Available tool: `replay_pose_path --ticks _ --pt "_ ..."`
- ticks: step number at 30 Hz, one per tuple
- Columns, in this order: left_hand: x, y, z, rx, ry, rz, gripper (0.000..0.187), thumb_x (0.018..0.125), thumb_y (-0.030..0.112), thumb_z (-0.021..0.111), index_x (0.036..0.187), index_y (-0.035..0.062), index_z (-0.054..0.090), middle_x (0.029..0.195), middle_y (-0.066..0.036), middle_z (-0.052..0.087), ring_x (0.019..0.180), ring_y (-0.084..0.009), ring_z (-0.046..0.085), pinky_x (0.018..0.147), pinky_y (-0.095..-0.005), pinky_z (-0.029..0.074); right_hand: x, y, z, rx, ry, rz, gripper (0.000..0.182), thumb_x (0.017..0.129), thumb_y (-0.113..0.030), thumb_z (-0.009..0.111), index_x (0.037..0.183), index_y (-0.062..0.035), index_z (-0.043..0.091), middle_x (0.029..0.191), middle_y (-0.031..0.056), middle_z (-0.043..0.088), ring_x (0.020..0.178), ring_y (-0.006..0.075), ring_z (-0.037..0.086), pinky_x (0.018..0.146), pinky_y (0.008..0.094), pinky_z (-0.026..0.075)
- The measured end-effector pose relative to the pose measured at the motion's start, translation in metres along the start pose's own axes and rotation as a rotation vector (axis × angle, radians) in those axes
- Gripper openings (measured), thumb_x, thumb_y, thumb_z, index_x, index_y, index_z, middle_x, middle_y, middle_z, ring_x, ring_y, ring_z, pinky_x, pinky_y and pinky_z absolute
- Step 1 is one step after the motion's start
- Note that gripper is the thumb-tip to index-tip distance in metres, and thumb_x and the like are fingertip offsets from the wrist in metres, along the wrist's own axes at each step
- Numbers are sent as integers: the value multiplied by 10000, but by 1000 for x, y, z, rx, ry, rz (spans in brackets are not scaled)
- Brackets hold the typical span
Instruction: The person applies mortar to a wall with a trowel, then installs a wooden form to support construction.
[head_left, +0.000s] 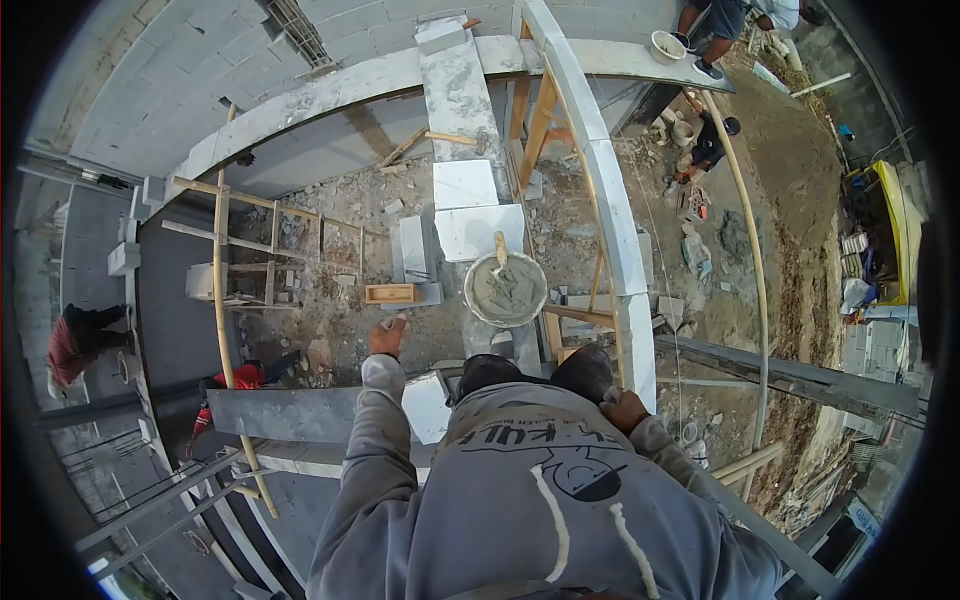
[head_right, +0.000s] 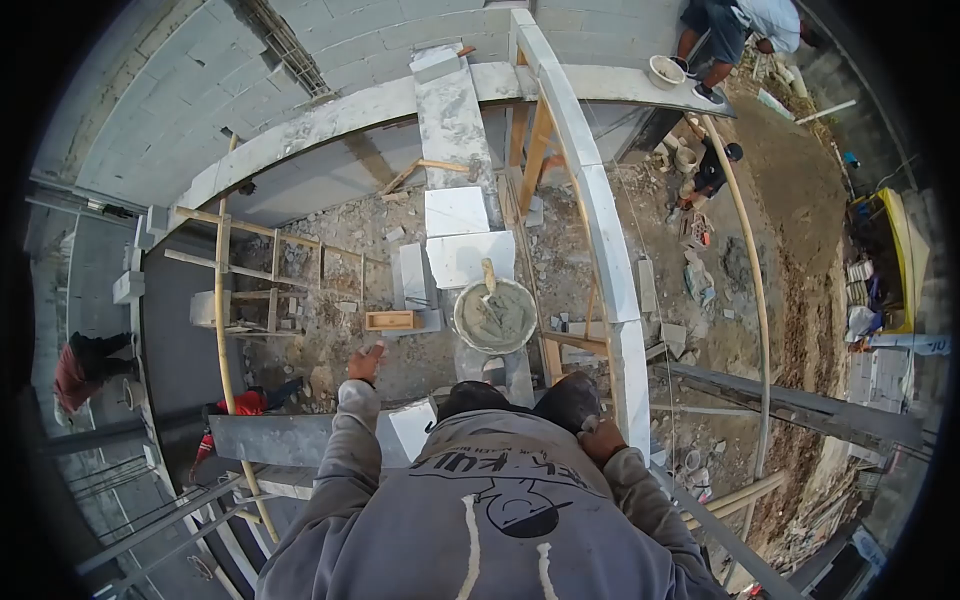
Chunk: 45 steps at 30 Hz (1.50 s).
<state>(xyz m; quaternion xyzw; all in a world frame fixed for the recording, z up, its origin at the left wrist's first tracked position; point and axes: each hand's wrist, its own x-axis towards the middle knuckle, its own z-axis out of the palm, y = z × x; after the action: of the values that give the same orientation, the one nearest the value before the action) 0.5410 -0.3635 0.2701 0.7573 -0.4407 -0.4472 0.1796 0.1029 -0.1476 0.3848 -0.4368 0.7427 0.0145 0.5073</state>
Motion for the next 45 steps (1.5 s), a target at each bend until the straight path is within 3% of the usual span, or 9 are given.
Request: replay_pose_path --ticks 3,12,15,16,19,26,30,32,45 --pt "-4 -42 -13 -188 13 -70 408 786 368 618 941 -6 670 687 -70 633 620 -155 570 584 -312 439 7 -17 -31 474 -227 -31 178 759 -185 568 823 -23 605 741 84 609 690 146 547 640 291 430" --pt "-21 -108 -85 11 -102 -133 468 741 303 707 988 -85 619 826 -123 660 771 -157 613 671 -309 501 39 -94 -37 342 -245 -434 196 785 -198 548 849 -24 613 748 77 615 707 158 562 672 290 431" --pt "2 -5 -166 11 -16 -132 457 738 280 716 976 -96 611 905 -190 647 810 -210 631 672 -322 510 54 -87 -22 546 -233 -454 204 781 -208 549 842 -30 627 760 86 624 725 174 579 676 301 435" --pt "0 55 -186 619 239 -54 456 750 318 702 972 -72 621 907 -163 647 816 -239 633 679 -323 509 52 -94 -28 503 -182 -469 208 783 -215 550 833 -35 640 774 92 636 736 180 590 683 310 440" --pt "68 114 -234 -88 172 274 451 814 334 633 1026 -62 599 874 -146 646 788 -224 635 708 -316 500 61 -103 -33 511 -84 -557 216 785 -224 550 840 -39 646 777 101 640 739 196 595 694 315 445" --pt "5 232 -100 50 -73 473 426 840 348 598 1057 -19 596 917 -84 629 852 -152 586 762 -279 427 108 -141 -68 365 -81 -601 249 800 -268 542 859 -41 625 790 125 633 757 241 592 722 336 439" --pt "51 132 -51 221 -222 270 378 830 320 618 1021 -6 628 784 -44 630 703 -131 574 664 -269 445 149 -161 -79 241 -127 -581 251 805 -273 544 874 -42 614 789 132 629 754 239 588 717 342 437" --pt "83 87 -42 -270 -141 83 361 818 296 641 1001 -15 625 806 -65 634 690 -145 596 614 -272 449 173 -171 -89 240 -166 -563 251 806 -273 543 873 -42 615 790 132 629 751 240 587 716 342 438" --pt "349 441 -60 -242 -190 160 400 810 347 638 1019 8 605 881 -66 637 787 -151 600 671 -275 435 297 -308 -270 242 -337 -308 300 819 -317 523 900 -46 624 884 150 637 862 279 602 759 372 445"
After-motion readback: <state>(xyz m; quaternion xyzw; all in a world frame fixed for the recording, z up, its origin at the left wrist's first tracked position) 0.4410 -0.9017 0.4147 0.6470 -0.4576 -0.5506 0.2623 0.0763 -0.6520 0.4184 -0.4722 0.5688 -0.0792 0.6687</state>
